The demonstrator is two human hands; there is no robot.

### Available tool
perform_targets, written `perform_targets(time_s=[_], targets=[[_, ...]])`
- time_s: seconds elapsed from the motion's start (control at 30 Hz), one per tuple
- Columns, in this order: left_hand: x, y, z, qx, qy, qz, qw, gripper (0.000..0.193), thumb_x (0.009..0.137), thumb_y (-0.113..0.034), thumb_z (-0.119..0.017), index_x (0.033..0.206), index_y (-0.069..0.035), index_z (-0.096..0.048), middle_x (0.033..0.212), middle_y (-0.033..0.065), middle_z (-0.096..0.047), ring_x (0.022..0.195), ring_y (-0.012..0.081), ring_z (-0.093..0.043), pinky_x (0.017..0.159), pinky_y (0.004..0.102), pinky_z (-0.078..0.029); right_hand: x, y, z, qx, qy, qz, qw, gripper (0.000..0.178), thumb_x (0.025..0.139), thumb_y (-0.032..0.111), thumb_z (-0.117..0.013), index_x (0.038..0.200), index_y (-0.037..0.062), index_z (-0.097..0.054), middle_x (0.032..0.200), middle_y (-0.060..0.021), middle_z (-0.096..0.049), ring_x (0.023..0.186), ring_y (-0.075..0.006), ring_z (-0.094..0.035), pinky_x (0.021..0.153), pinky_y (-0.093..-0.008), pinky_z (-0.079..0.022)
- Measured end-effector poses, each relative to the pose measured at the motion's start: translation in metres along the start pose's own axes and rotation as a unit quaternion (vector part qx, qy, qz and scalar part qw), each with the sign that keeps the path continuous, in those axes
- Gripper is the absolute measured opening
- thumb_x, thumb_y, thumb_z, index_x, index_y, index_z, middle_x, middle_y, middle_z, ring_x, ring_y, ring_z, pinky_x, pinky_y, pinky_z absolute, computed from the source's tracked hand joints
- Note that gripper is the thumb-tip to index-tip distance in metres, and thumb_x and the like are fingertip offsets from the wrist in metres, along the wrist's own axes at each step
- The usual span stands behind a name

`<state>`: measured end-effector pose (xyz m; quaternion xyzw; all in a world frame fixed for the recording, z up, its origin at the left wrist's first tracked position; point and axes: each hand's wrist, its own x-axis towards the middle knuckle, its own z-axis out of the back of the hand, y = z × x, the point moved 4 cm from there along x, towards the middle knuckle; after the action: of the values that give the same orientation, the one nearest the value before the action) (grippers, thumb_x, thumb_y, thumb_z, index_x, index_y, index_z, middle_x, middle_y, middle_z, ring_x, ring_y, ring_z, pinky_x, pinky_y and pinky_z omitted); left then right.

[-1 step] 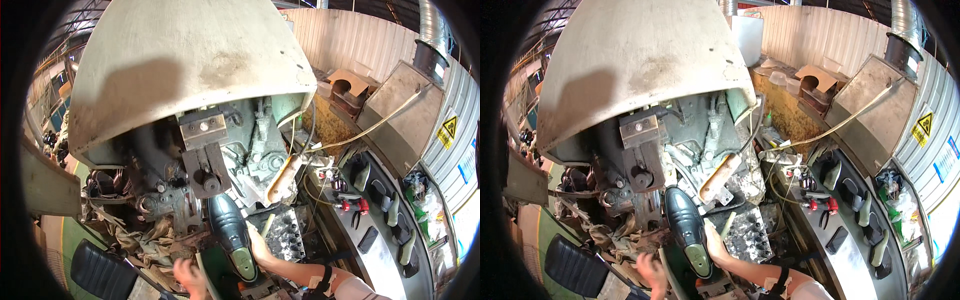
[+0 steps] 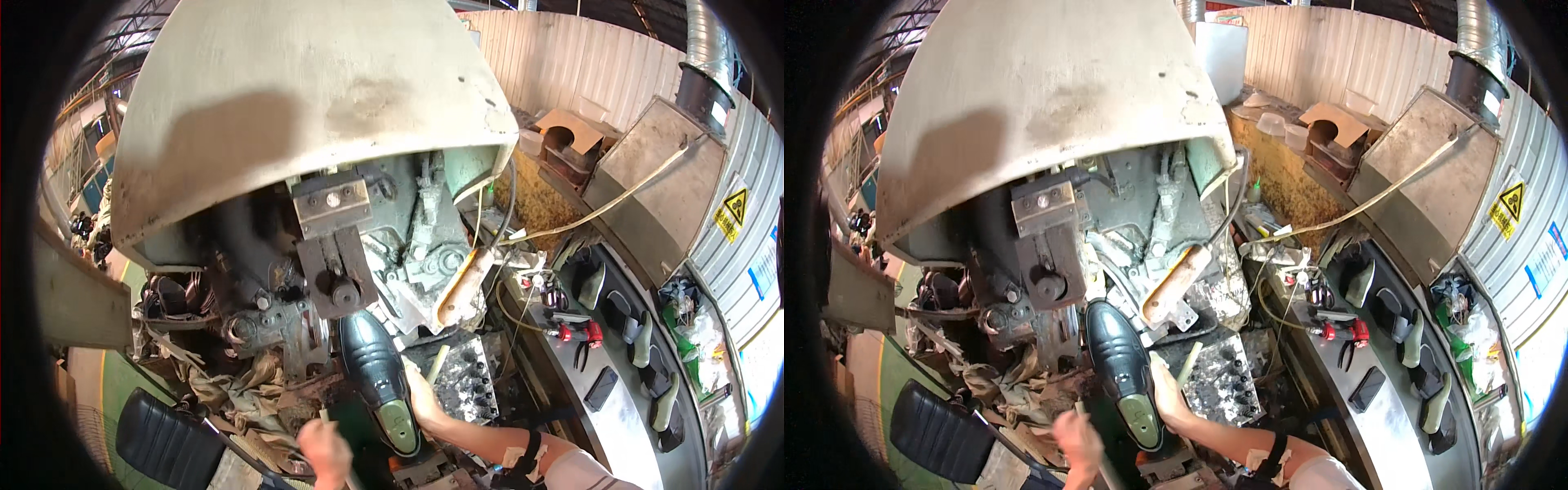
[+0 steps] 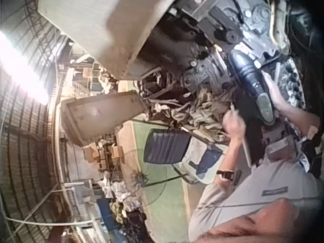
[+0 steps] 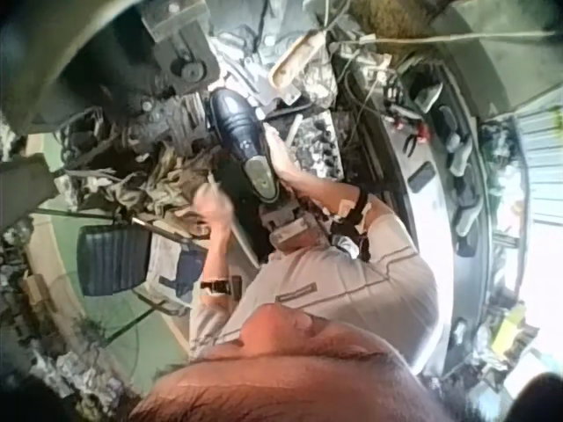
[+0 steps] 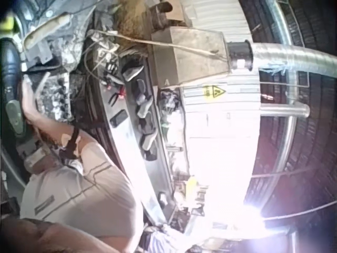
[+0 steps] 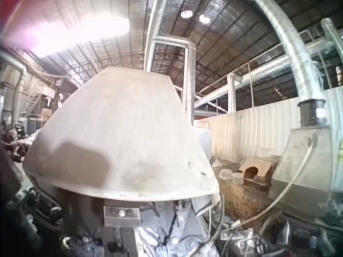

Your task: Use a lasting machine to shape shoes and move them along a conveyor belt.

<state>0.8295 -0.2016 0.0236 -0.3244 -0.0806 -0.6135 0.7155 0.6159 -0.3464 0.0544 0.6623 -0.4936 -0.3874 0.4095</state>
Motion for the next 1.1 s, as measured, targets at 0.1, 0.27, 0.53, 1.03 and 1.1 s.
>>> perform_targets(time_s=[0.1,0.27,0.53,1.03,1.1], targets=[[-0.008,-0.047,-0.020,0.016,0.250,-0.066,0.966,0.017,0.092,-0.021,-0.063,0.089,-0.004,-0.066,0.101,0.0168,-0.067,0.097,0.0400,-0.064,0.085,0.0476,-0.049,-0.003,0.004,0.001,-0.014,-0.005,-0.027,1.000,0.064,0.109,0.044,-0.033,0.152,-0.0040,-0.035,0.158,-0.0152,-0.035,0.147,-0.0229,-0.030,0.121,-0.0323,-0.020],[0.007,-0.049,-0.034,-0.225,0.265,0.252,0.903,0.036,0.101,-0.034,-0.055,0.098,0.000,-0.066,0.099,0.0152,-0.069,0.091,0.0314,-0.066,0.084,0.0427,-0.050,-0.016,0.015,-0.007,0.017,0.005,-0.128,0.992,0.061,0.108,0.050,-0.030,0.145,0.0034,-0.047,0.143,-0.0098,-0.051,0.127,-0.0189,-0.047,0.110,-0.0328,-0.034],[0.089,-0.138,-0.013,-0.752,0.056,0.439,0.488,0.053,0.104,-0.051,-0.039,0.124,-0.008,-0.062,0.115,0.0067,-0.069,0.100,0.0235,-0.066,0.094,0.0358,-0.050,-0.036,0.036,-0.026,0.098,-0.016,-0.242,0.965,0.068,0.106,0.058,-0.025,0.138,0.0048,-0.055,0.127,-0.0104,-0.064,0.109,-0.0192,-0.061,0.099,-0.0327,-0.047],[0.060,-0.075,-0.054,-0.559,0.146,0.358,0.733,0.061,0.103,-0.056,-0.039,0.119,-0.002,-0.064,0.113,0.0116,-0.068,0.097,0.0248,-0.067,0.086,0.0403,-0.053,-0.031,0.011,-0.004,0.081,0.012,-0.074,0.994,0.052,0.110,0.041,-0.033,0.129,-0.0001,-0.058,0.132,-0.0101,-0.059,0.118,-0.0155,-0.053,0.106,-0.0316,-0.039],[0.025,-0.056,-0.054,-0.078,0.257,0.072,0.961,0.058,0.098,-0.056,-0.051,0.115,-0.002,-0.065,0.109,0.0188,-0.067,0.099,0.0333,-0.066,0.085,0.0438,-0.053,-0.028,0.010,0.004,0.020,-0.002,-0.073,0.997,0.053,0.110,0.042,-0.036,0.138,0.0004,-0.050,0.137,-0.0121,-0.054,0.124,-0.0172,-0.048,0.111,-0.0332,-0.034]])
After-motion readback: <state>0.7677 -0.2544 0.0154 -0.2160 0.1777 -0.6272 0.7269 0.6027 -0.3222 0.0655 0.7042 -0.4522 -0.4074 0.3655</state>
